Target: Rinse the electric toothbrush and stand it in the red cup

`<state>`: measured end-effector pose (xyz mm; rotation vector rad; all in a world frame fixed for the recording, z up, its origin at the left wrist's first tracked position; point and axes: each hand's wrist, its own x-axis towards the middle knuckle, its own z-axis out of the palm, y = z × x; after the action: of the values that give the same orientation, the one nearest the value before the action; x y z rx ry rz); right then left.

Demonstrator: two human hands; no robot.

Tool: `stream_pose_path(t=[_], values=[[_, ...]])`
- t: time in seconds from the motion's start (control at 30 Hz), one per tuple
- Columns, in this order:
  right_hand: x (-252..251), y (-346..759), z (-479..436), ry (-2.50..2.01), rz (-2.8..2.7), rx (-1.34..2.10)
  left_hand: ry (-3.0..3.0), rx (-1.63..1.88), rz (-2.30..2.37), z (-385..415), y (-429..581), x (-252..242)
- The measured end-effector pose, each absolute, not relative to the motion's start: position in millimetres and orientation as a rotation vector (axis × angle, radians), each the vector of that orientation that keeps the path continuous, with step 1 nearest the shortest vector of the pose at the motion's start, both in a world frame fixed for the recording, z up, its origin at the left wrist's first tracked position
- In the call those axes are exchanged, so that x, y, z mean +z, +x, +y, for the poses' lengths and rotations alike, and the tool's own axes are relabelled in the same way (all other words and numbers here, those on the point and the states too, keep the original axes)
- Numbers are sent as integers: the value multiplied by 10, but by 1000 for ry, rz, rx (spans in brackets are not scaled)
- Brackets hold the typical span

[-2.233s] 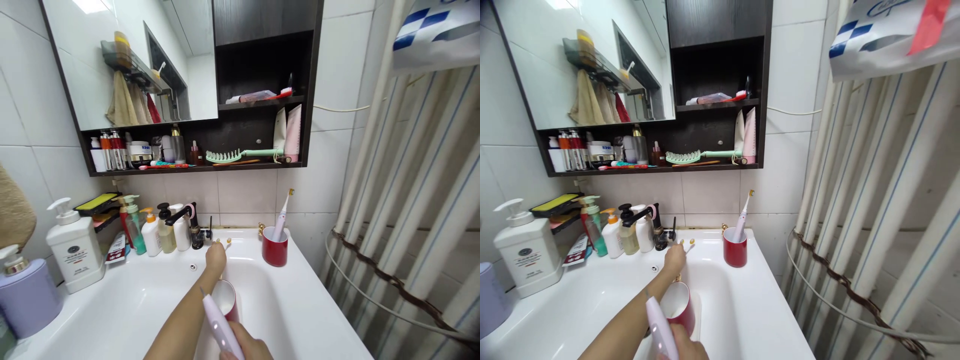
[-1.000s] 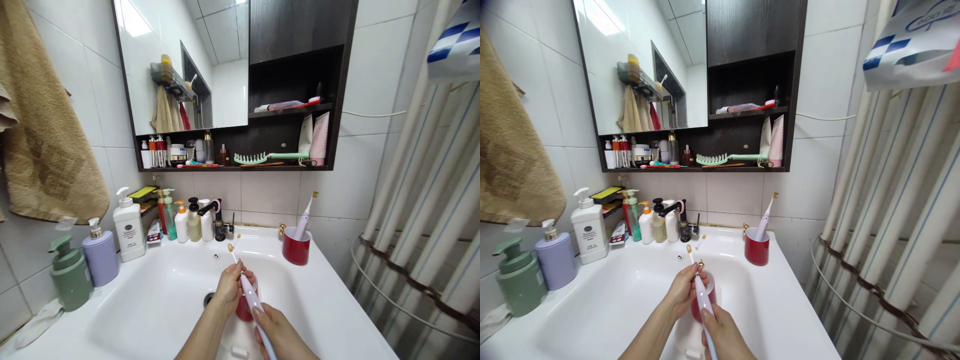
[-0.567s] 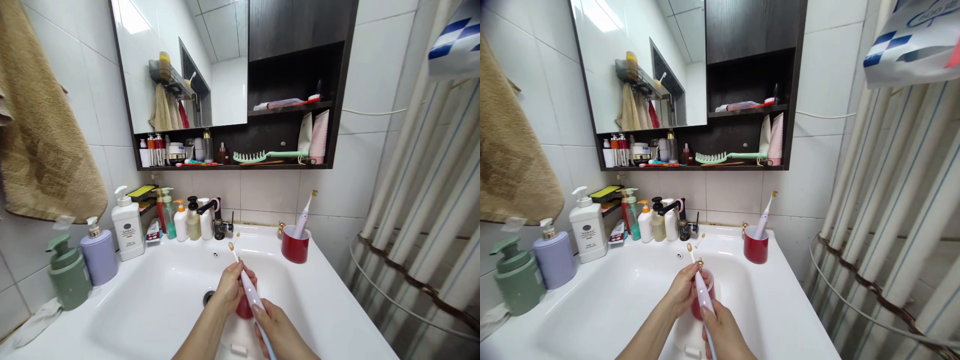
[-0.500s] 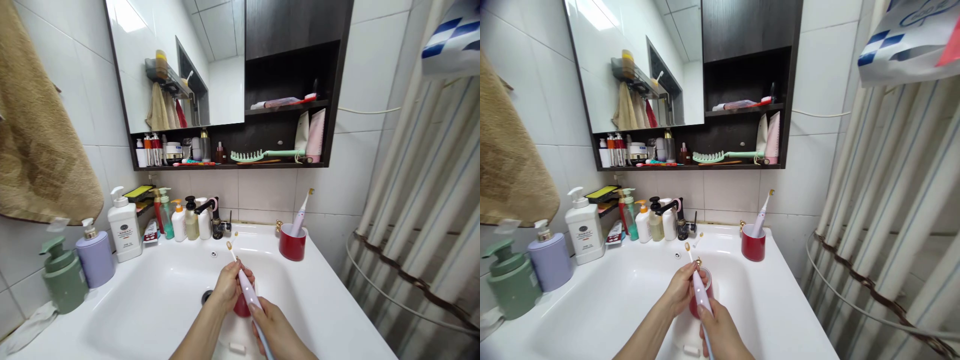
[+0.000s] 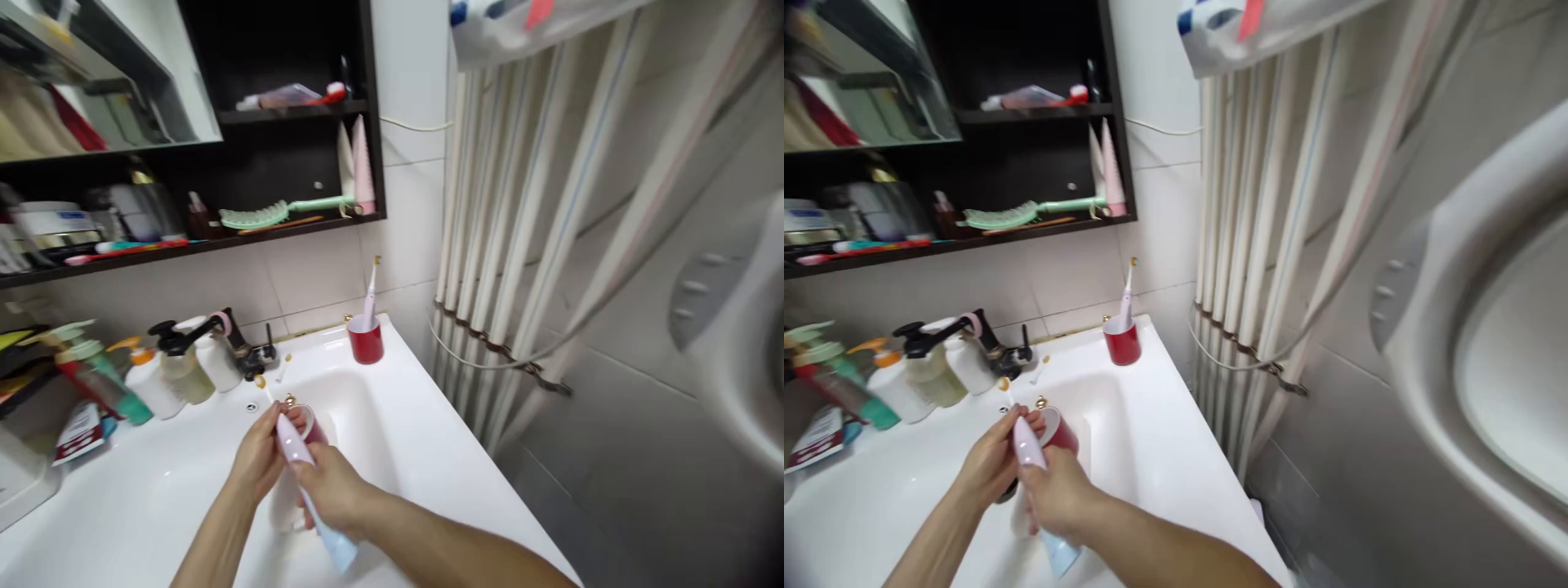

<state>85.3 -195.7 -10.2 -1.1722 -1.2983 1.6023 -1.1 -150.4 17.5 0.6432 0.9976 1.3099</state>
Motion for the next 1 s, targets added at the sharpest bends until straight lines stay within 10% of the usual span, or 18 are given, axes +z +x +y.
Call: stream_pose_path(t=[0.37, 1.0], values=[[1, 969, -2002, -1560, -1802, 815, 722, 1402, 1271, -1447, 108, 291], [3, 912, -2033, -1001, -1157, 1756, 755, 1382, 1118, -1577, 127, 257]])
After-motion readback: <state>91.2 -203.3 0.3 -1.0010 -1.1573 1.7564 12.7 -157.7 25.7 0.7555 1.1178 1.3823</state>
